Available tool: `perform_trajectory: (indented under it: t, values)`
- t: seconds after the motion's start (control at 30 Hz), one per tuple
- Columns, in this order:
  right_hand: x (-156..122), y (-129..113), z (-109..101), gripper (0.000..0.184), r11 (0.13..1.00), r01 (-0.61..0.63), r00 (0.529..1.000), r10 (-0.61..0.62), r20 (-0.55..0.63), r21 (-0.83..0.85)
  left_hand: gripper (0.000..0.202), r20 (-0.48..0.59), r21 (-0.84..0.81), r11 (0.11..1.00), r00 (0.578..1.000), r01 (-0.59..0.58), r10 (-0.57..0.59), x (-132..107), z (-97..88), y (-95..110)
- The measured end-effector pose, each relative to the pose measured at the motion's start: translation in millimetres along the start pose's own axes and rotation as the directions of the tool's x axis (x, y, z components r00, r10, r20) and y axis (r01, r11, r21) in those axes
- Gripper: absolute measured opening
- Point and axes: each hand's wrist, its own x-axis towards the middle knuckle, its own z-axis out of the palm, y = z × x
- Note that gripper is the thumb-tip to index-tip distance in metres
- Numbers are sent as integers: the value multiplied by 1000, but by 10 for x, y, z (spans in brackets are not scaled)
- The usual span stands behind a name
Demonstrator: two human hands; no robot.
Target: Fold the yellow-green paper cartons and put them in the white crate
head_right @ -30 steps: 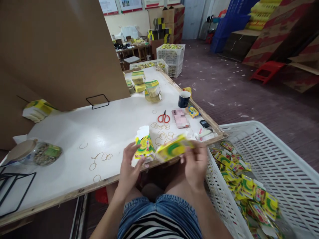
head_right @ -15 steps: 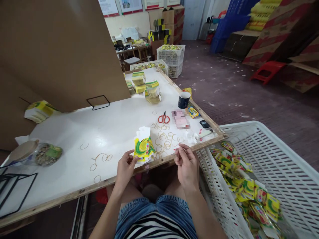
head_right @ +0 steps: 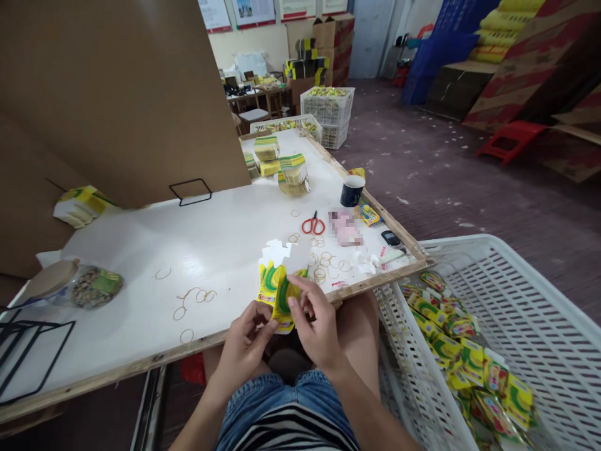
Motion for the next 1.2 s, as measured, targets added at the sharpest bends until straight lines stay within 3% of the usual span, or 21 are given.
perform_trajectory:
  t: [0.07, 0.2, 0.27, 0.37, 0.43, 0.57, 0.67, 0.73, 0.83, 0.9, 1.03, 1.13, 1.2]
  values:
    - [-14, -3, 35, 29, 999, 30, 999, -29, 38, -14, 17, 30, 20, 999, 999, -40, 39, -13, 14, 7]
    - [11, -11, 44, 38, 987, 98, 994, -102, -27, -127, 14, 29, 6, 997, 997, -79, 78, -25, 6, -44]
    - [37, -39, 36, 40, 977, 140, 990, -140, 10, -164, 12, 27, -6, 995, 995, -97, 97, -42, 3, -58]
    - [55, -85, 32, 37, 977, 149, 988, -141, 61, -154, 11, 41, -45, 993, 993, -111, 113, -84, 22, -61]
    - [38, -102, 36, 34, 982, 125, 992, -121, 34, -139, 12, 49, -94, 990, 993, -101, 106, -112, 57, -57]
    - [-54, -95, 68, 28, 999, 43, 998, -43, -39, 13, 18, 77, -345, 939, 996, -11, 40, -117, 159, -75]
    - [-129, -74, 104, 25, 990, 6, 1000, -2, -26, 142, 51, 128, -563, 822, 992, 87, -17, -65, 224, -137]
    - [-159, -60, 118, 21, 983, -10, 1000, 12, -11, 181, 60, 182, -622, 765, 981, 168, -68, -27, 246, -195]
    - [-179, -46, 115, 15, 981, -26, 1000, 28, -9, 192, 58, 249, -649, 707, 957, 281, -152, 11, 253, -282]
    - [-186, -40, 110, 15, 989, -19, 999, 25, -39, 147, 53, 228, -657, 688, 951, 307, -207, 30, 252, -331]
    - [-182, -17, 110, 37, 996, -71, 978, 80, -193, 55, 46, 91, -683, 677, 952, 273, -292, 58, 262, -389]
    - [-163, 39, 97, 22, 979, -185, 981, 188, -38, 82, 43, 23, -656, 709, 947, 257, -322, 59, 266, -388]
    - [-149, 83, 78, 22, 969, -226, 974, 224, 32, 94, 42, 3, -582, 772, 950, 255, -311, 50, 258, -364]
